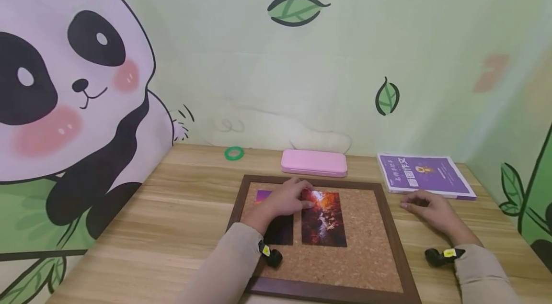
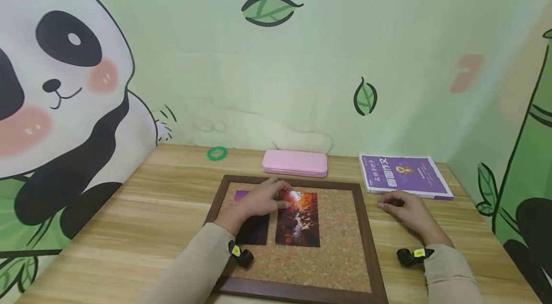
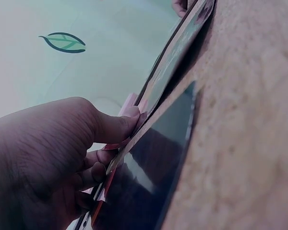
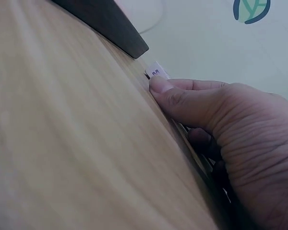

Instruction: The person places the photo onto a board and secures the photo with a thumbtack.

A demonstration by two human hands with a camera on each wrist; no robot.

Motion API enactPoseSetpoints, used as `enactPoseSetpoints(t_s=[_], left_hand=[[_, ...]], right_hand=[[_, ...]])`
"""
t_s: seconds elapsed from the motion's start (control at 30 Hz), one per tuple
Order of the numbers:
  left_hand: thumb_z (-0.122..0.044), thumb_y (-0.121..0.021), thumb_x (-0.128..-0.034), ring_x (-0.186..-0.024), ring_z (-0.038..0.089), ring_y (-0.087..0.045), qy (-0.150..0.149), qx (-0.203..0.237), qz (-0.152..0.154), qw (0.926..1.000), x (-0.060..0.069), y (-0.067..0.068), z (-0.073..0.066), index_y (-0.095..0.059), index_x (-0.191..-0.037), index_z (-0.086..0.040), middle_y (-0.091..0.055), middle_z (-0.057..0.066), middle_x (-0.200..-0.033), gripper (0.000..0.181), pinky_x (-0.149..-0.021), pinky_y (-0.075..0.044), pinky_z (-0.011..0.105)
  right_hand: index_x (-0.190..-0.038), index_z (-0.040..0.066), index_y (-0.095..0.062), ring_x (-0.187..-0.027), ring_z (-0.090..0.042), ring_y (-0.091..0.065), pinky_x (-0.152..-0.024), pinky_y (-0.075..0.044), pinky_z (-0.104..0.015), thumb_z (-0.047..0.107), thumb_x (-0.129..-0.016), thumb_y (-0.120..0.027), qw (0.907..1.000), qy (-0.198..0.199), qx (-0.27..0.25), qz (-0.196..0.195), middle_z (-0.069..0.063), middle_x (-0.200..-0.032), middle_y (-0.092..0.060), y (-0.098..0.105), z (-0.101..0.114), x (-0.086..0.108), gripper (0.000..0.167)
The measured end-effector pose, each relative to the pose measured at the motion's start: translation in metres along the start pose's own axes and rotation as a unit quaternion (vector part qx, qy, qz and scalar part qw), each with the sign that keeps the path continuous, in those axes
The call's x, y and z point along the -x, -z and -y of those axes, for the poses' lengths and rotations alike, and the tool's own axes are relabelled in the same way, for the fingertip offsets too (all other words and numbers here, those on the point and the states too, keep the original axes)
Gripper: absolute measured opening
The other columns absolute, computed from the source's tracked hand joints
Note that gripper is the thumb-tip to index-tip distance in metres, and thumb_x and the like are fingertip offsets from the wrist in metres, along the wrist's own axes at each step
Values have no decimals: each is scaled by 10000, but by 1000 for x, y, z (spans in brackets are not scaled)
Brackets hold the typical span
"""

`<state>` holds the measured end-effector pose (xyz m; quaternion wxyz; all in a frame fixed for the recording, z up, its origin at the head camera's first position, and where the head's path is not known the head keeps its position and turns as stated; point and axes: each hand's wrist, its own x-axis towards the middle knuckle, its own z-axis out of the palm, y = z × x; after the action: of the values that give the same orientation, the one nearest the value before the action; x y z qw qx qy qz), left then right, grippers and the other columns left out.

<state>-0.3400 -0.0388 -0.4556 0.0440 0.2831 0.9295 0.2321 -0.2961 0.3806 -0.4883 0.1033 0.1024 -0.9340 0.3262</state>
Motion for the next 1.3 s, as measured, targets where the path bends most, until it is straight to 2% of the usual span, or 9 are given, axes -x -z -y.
enactPoseSetpoints(t_s=[0.2, 0.5, 0.6, 0.7, 0.87, 1.03, 1.17, 1.3], left_hand=[[-395, -696, -945, -1086, 214, -568, -2, -71, 7, 10000, -1, -1, 1, -616, -1320, -166, -537, 55, -1256, 447, -950, -475, 432], [-412, -720, -923, -945, 157, -529, -72, -36, 35, 10000, 1, 1, 1, -650, -1283, -170, -511, 27, -1176, 440, -842, -475, 349], [-410, -722, -921, -964, 162, -510, -118, -105, 10, 9999, 2, 3, 0, -657, -1276, -167, -512, 28, -1174, 435, -846, -471, 349], [-418, -721, -918, -1036, 175, -495, -146, -311, -91, 9994, 2, 3, -1, -671, -1270, -176, -535, 27, -1201, 430, -904, -459, 382], [-481, -709, -902, -1149, 192, -492, -188, -637, -206, 9976, 1, -2, -1, -681, -1272, -227, -583, -3, -1250, 449, -999, -416, 451], [-496, -701, -899, -1235, 220, -485, -189, -676, -257, 9972, 1, -4, -2, -669, -1271, -243, -584, 0, -1311, 451, -1035, -394, 497], [-490, -699, -903, -1257, 237, -478, -176, -768, -279, 9965, 1, -1, -1, -666, -1271, -235, -580, 14, -1323, 449, -1036, -391, 515], [-504, -689, -906, -1269, 243, -471, -190, -802, -237, 9963, 1, 1, 2, -663, -1273, -242, -575, 8, -1328, 452, -1040, -389, 517]], right_hand=[[-1006, 131, -756, -874, -16, -585, -776, -442, -215, 266, -930, -743, 9998, 150, -92, -128, -28, -981, -724, -1, -1, 2, 156], [-1012, 146, -759, -897, -11, -594, -792, -438, -205, 333, -950, -712, 9997, 57, 34, -229, -1, -966, -732, -1, -1, 2, 203], [-1003, 150, -764, -893, 16, -593, -792, -430, -184, 315, -947, -718, 9995, 119, -15, -303, 0, -962, -737, -1, 0, 2, 180], [-987, 143, -768, -882, 25, -602, -791, -434, -167, 281, -945, -725, 9990, 191, -191, -364, -8, -959, -744, 0, 7, 0, 151], [-994, 124, -765, -855, -21, -625, -753, -486, -208, 226, -949, -721, 9971, 543, -427, -324, -10, -941, -745, 1, 38, -7, 120], [-1042, 124, -758, -889, -85, -639, -763, -517, -270, 239, -963, -703, 9942, 886, -594, -120, -8, -981, -739, -7, 93, -26, 150], [-1055, 113, -759, -930, -158, -656, -779, -534, -335, 255, -966, -698, 9898, 1068, -925, 169, -24, -1020, -740, -21, 136, -49, 179], [-1059, 114, -752, -952, -206, -659, -817, -522, -402, 262, -961, -703, 9816, 1163, -1449, 446, -22, -1018, -736, -44, 167, -73, 184]])
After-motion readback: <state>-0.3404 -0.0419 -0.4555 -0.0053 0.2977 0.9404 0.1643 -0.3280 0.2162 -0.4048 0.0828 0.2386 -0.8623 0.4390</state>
